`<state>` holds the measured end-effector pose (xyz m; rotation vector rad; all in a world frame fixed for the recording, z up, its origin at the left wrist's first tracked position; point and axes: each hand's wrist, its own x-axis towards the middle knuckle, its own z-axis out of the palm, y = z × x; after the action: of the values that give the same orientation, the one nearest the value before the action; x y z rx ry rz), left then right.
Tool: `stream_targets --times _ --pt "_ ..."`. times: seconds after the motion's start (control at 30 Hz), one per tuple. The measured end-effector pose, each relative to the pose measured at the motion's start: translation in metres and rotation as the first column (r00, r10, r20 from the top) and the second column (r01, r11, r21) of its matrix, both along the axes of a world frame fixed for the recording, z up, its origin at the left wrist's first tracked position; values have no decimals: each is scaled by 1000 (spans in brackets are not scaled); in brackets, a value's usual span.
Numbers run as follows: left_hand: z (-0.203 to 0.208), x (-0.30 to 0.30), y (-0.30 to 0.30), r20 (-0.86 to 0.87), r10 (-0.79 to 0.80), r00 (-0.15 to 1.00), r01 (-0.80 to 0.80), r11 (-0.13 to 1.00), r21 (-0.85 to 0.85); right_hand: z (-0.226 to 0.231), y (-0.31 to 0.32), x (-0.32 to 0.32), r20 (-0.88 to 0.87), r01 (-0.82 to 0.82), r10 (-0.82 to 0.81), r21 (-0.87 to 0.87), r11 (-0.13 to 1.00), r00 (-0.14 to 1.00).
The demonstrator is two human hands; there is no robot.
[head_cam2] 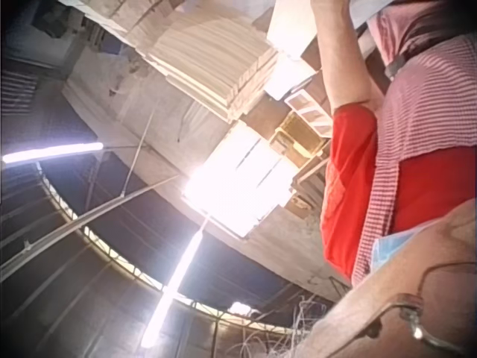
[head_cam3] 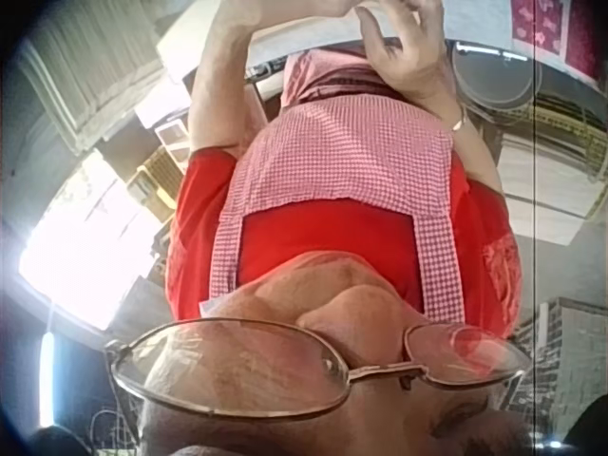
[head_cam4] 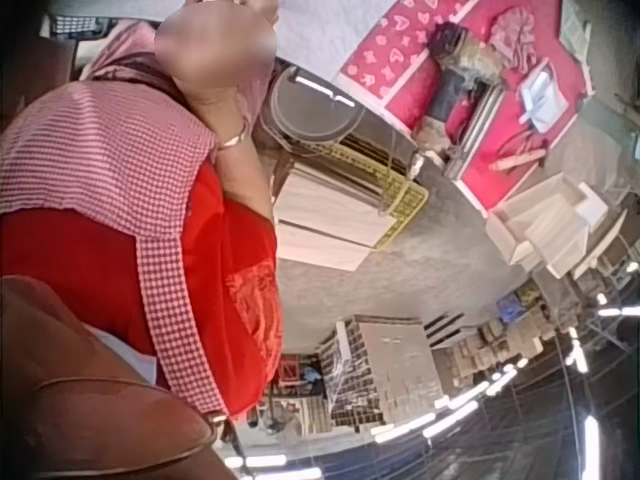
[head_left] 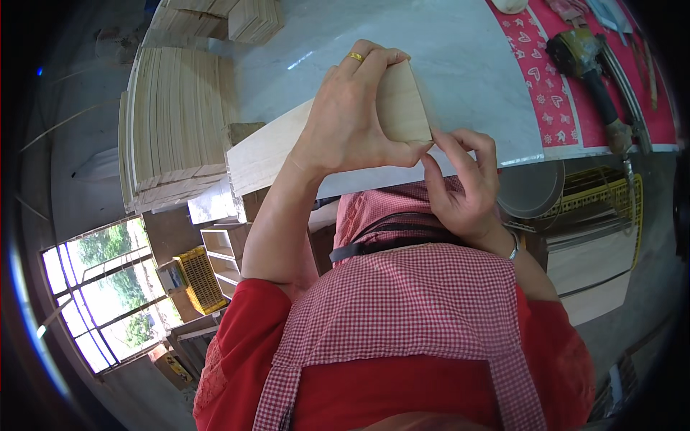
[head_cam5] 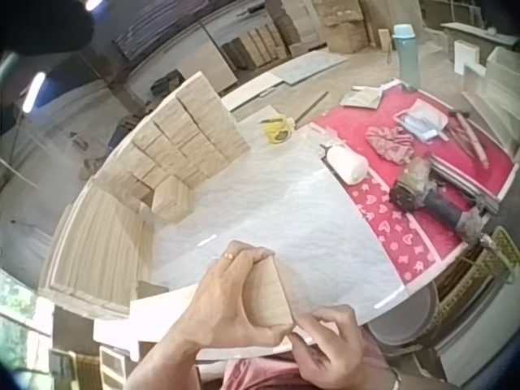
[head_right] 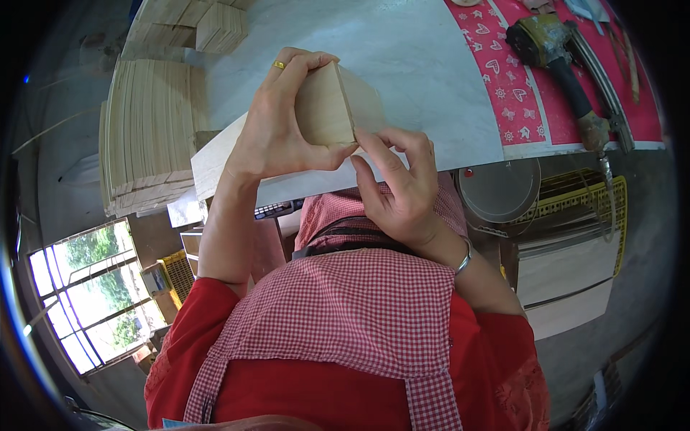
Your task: Assembling wooden boxes by applying wood glue and using a pneumatic brad nailer.
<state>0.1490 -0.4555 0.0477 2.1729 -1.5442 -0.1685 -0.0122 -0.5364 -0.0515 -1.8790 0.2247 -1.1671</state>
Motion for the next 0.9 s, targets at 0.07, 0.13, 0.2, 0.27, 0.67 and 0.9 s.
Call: stream_targets --times 0.07,0.13,0.2,0.27,0.67,0.9 --pt "0 -1 0 18 4 1000 -4 1000 3 -3 1 2 16 18 -18 -3 1000 1000" --pt "1 -1 0 31 2 1000 -2 1000 3 -1 5 3 28 28 -29 21 999 999" --pt "0 -2 1 24 12 1000 -12 1000 6 0 8 5 47 36 -39 66 997 998" --pt "0 -3 1 25 13 1000 -13 1000 6 -1 8 7 61 42 -47 72 997 997" --pt "1 -4 0 8 38 999 -38 999 7 4 1 11 92 6 -12 66 998 996" --pt "1 -4 1 7 52 999 -52 998 25 25 -21 26 -9 -179 183 166 970 983"
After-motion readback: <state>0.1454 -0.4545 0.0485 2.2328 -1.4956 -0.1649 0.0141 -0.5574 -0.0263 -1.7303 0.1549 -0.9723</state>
